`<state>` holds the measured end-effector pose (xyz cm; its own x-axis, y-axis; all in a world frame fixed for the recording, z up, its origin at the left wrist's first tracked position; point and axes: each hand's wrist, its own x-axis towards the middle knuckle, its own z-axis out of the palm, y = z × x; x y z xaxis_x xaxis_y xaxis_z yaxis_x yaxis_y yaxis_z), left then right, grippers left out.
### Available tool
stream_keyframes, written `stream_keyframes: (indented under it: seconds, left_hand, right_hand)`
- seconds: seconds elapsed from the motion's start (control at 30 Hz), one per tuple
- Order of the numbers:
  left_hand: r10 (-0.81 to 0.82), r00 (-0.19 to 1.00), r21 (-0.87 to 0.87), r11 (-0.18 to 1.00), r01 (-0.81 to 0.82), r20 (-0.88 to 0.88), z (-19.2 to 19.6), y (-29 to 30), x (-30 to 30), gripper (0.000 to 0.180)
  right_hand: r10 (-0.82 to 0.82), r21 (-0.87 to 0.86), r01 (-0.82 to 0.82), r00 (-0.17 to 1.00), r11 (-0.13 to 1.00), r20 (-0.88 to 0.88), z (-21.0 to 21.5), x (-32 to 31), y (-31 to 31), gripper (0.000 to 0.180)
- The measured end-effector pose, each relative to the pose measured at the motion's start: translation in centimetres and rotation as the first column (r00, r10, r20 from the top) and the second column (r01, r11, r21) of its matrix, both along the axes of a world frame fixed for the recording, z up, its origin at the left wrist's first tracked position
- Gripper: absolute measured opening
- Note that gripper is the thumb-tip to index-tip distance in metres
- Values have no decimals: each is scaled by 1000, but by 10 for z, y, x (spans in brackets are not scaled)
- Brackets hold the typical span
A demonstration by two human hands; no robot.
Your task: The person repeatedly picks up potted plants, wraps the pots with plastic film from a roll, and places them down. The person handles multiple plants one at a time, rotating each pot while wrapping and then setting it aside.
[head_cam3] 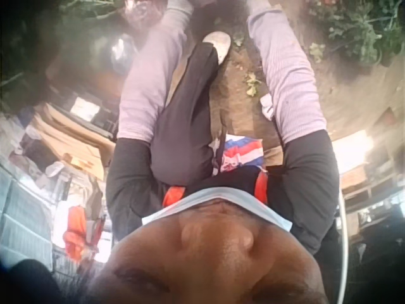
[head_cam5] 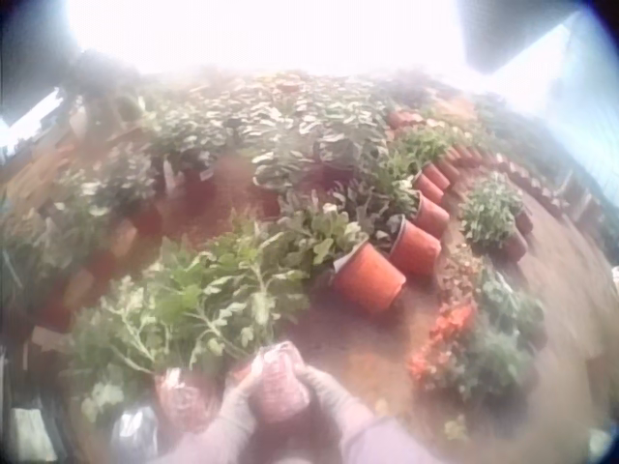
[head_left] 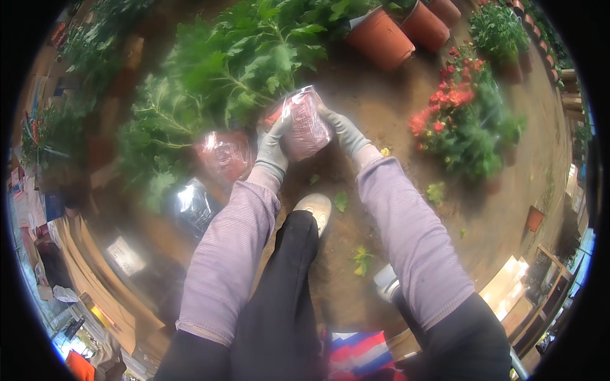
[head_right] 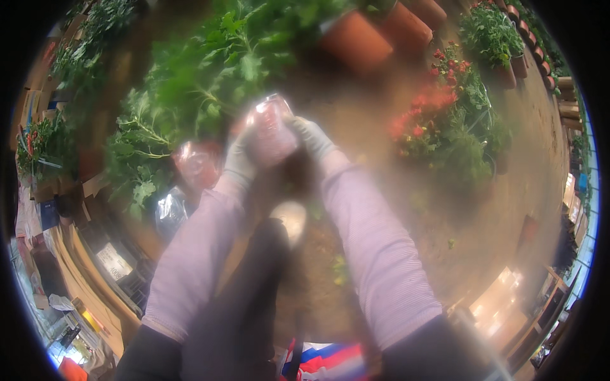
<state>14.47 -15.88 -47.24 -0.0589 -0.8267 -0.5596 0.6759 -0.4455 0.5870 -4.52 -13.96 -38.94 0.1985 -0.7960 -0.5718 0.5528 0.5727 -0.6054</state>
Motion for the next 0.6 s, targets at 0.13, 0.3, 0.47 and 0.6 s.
stream_keyframes:
  seconds: [0.13, 0.3, 0.47, 0.6]
  left_hand:
    - [-11, 998, 129, 992, 3, 59, -6, 6, -9, 47]
    - [-76, 988, 266, 963, 38, 135, 30, 0, -8, 86]
    - [-114, 948, 254, 967, 36, 298, 66, 1, -13, 116]
    - [-83, 943, 297, 955, -17, 321, 92, 11, -16, 111]
  right_hand:
    - [127, 140, -103, 977, 985, -171, -13, -5, -8, 69]
    - [131, 115, -409, 11, 905, -991, 31, -39, -67, 54]
    - [-200, 153, -601, -479, 785, -855, 71, -89, -166, 64]
    - [-215, 218, -676, -494, 704, -842, 61, -103, -195, 49]
